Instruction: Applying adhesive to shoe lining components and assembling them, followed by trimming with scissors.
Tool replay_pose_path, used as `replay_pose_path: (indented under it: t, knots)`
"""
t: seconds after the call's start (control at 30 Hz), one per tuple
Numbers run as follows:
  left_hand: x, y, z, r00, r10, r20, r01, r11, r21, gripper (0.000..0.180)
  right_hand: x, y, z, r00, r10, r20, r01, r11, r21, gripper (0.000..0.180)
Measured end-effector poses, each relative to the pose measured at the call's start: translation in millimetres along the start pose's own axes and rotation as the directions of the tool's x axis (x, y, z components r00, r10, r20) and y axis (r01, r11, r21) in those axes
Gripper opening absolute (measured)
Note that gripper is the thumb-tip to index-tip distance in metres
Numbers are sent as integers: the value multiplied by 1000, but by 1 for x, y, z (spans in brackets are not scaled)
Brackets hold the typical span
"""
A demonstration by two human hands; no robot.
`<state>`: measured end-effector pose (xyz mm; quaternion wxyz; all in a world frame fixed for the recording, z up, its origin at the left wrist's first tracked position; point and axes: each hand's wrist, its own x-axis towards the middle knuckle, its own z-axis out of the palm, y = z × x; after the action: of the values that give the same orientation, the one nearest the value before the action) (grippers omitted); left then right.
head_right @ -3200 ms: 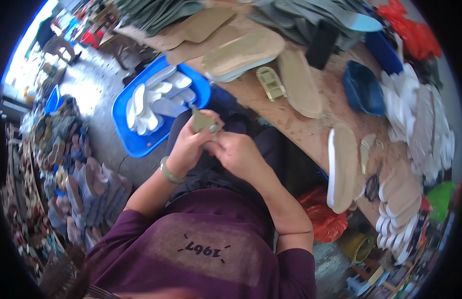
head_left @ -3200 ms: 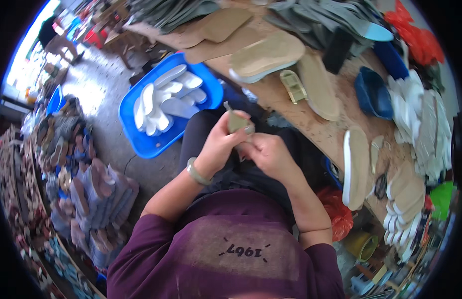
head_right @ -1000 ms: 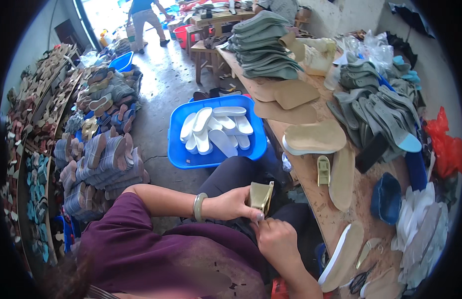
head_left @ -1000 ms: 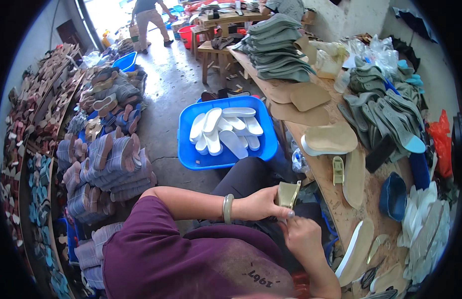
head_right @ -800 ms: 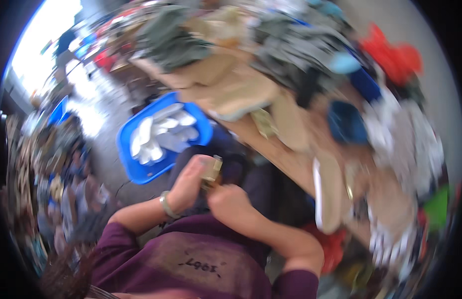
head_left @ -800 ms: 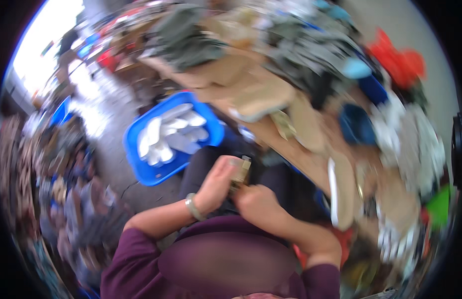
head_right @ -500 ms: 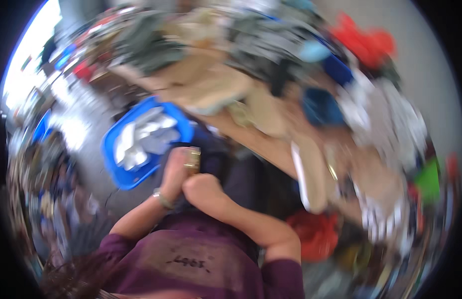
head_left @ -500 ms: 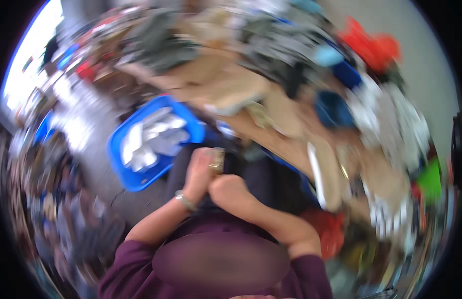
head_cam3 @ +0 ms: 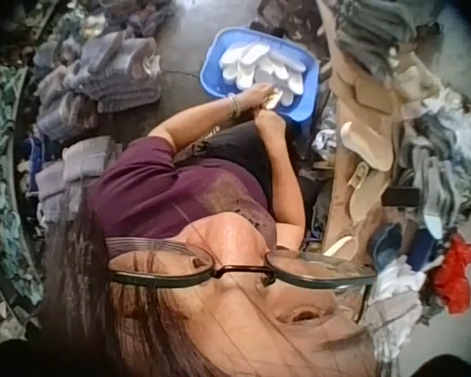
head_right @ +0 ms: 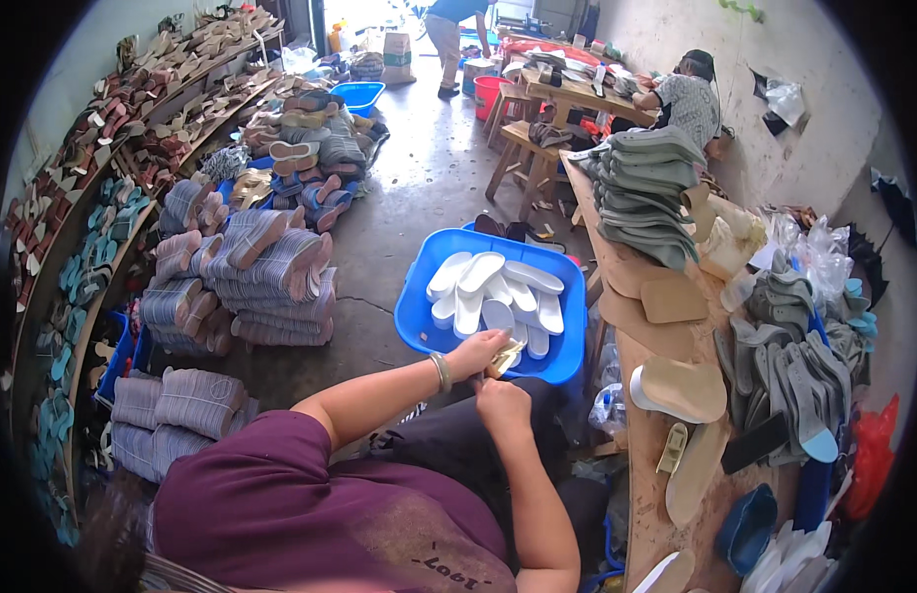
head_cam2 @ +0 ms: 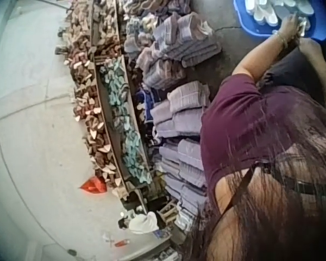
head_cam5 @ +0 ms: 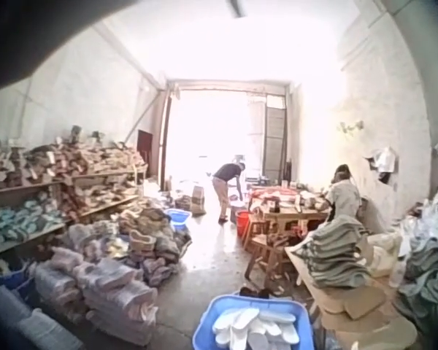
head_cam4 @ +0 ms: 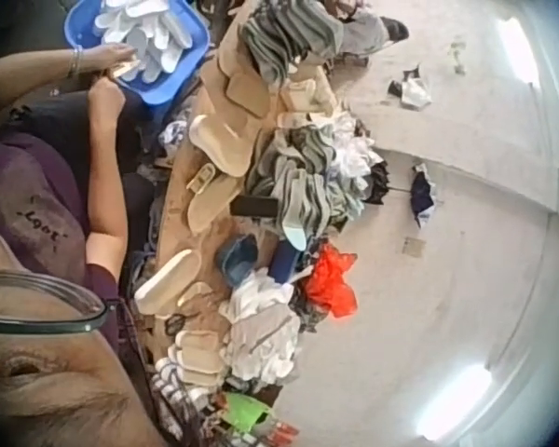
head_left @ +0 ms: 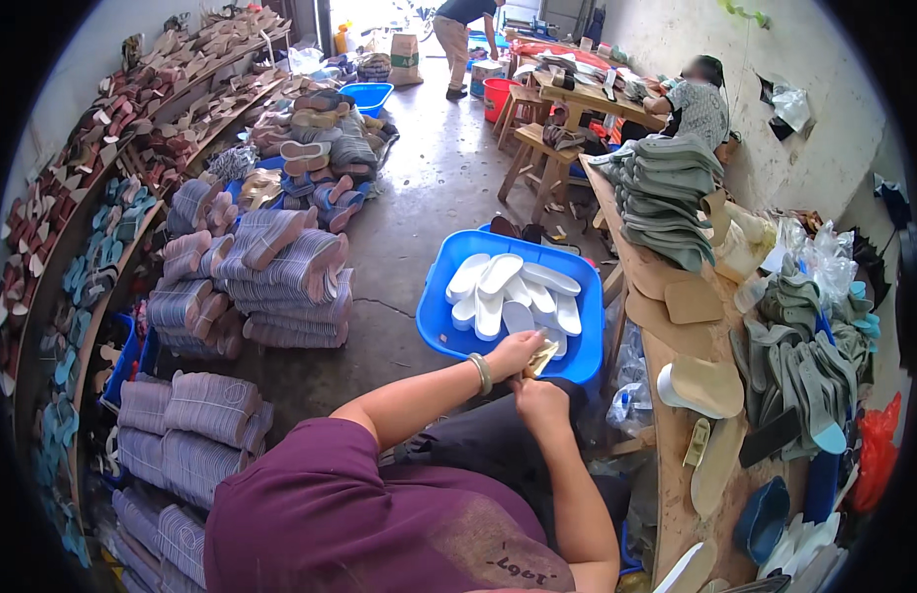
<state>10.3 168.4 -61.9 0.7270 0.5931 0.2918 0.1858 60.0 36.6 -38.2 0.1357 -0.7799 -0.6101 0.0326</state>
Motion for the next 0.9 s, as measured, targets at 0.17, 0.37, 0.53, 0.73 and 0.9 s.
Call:
replay_pose_path:
  t: [0.17,0.37,0.53,0.73,0.9]
  knots:
    - [31,-36,-35,998,-65,-24,67,996,61,35,26,2,32,995,-24,99,19,998,57,43]
    - [37,-54,-59,982,-188,-6,188,980,63,36,39,-2,53,989,-47,140,31,993,114,41]
    - [36,-62,-75,981,-195,-4,195,977,91,38,41,-6,66,985,-96,142,75,987,145,45]
    - [35,-75,-82,981,-184,62,170,968,185,35,34,-10,52,974,-60,219,19,983,183,45]
    - [38,-65,-114,983,-169,74,142,948,284,34,19,-12,29,978,-125,167,80,964,252,43]
